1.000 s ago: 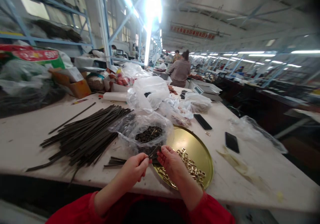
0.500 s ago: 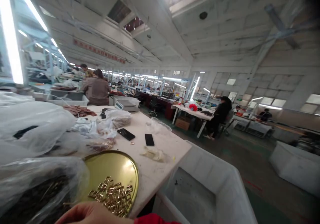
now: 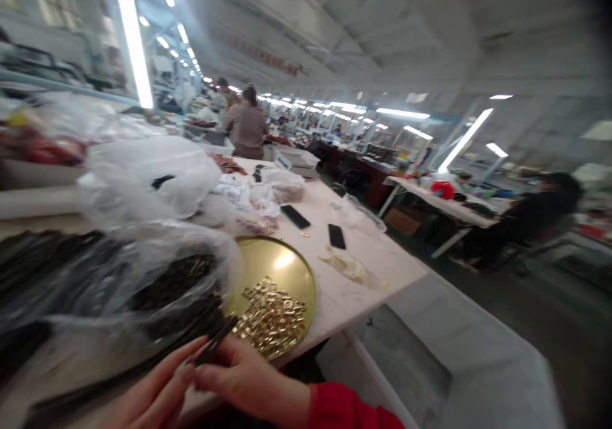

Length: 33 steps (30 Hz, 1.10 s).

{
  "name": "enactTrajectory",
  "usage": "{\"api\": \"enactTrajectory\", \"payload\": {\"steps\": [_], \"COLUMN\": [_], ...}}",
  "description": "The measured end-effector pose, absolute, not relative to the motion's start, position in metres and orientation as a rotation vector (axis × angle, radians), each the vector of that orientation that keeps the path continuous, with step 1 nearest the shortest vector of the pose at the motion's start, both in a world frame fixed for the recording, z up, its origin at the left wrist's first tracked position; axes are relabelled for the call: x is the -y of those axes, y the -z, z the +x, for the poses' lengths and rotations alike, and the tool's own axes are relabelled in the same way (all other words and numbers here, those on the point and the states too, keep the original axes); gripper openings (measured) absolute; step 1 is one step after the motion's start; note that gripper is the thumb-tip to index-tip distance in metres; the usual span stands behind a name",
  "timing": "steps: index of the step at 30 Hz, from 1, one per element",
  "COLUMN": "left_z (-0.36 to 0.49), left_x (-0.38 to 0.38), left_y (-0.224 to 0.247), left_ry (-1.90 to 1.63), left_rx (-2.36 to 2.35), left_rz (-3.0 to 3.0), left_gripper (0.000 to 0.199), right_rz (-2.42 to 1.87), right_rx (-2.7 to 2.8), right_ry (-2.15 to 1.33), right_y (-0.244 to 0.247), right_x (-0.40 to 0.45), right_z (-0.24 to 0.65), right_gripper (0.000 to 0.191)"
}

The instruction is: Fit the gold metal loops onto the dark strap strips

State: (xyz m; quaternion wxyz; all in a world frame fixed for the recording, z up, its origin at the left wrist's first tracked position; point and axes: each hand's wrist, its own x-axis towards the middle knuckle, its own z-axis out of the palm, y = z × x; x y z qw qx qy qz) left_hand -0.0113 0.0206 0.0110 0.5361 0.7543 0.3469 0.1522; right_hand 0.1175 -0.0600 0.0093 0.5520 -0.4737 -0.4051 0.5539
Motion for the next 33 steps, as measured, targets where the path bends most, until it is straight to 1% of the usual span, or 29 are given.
{"api": "enactTrajectory", "payload": {"steps": [2, 4, 6, 8, 10, 12, 15, 20, 24, 26, 30, 33], "left_z": [-0.027, -0.033, -0.033, -0.03, -0.027, -0.025, -0.027, -0.034, -0.035, -0.034, -0.026, -0.016], "left_x": [-0.016, -0.016, -0.017, -0.016, -0.014, -0.012, -0.008, 0.001, 0.01, 0.012, 0.012, 0.009], "left_y": [-0.016, -0.022, -0.024, -0.024, -0.022, -0.019, -0.017, -0.017, -0.018, -0.021, -0.029, -0.038], "left_ry": [-0.332, -0.277, -0.25, -0.222, -0.198, -0.215, -0.278, -0.287, -0.296, -0.301, -0.389, -0.49], "left_rx": [-0.946, -0.947, -0.981, -0.987, -0.942, -0.89, -0.899, -0.966, -0.965, -0.958, -0.936, -0.931], "left_rz": [1.769, 1.763, 1.723, 1.673, 1.634, 1.653, 1.707, 1.646, 1.626, 1.626, 1.66, 1.688], "left_gripper": [0.041, 0.034, 0.032, 0.032, 0.032, 0.03, 0.024, 0.025, 0.026, 0.026, 0.022, 0.023], "right_rz": [-1.314, -1.483, -1.64, -1.762, -1.886, -2.016, -2.089, -2.032, -2.004, -1.975, -1.84, -1.663], "right_rx": [1.096, 1.116, 1.053, 1.019, 1.166, 1.436, 1.717, 1.794, 1.726, 1.656, 1.487, 1.368], "right_ry": [-1.143, -0.983, -0.83, -0.67, -0.535, -0.473, -0.522, -0.683, -0.745, -0.758, -0.852, -1.015], "right_y": [-0.01, -0.004, 0.005, 0.011, 0.013, 0.015, 0.018, 0.021, 0.02, 0.018, 0.003, -0.015], "right_x": [0.073, 0.081, 0.085, 0.084, 0.076, 0.062, 0.036, 0.009, 0.009, 0.013, 0.027, 0.043], "right_z": [0.132, 0.161, 0.195, 0.224, 0.242, 0.247, 0.244, 0.244, 0.246, 0.244, 0.229, 0.205], "right_gripper": [0.024, 0.024, 0.019, 0.019, 0.019, 0.018, 0.017, 0.013, 0.009, 0.01, 0.01, 0.017]}}
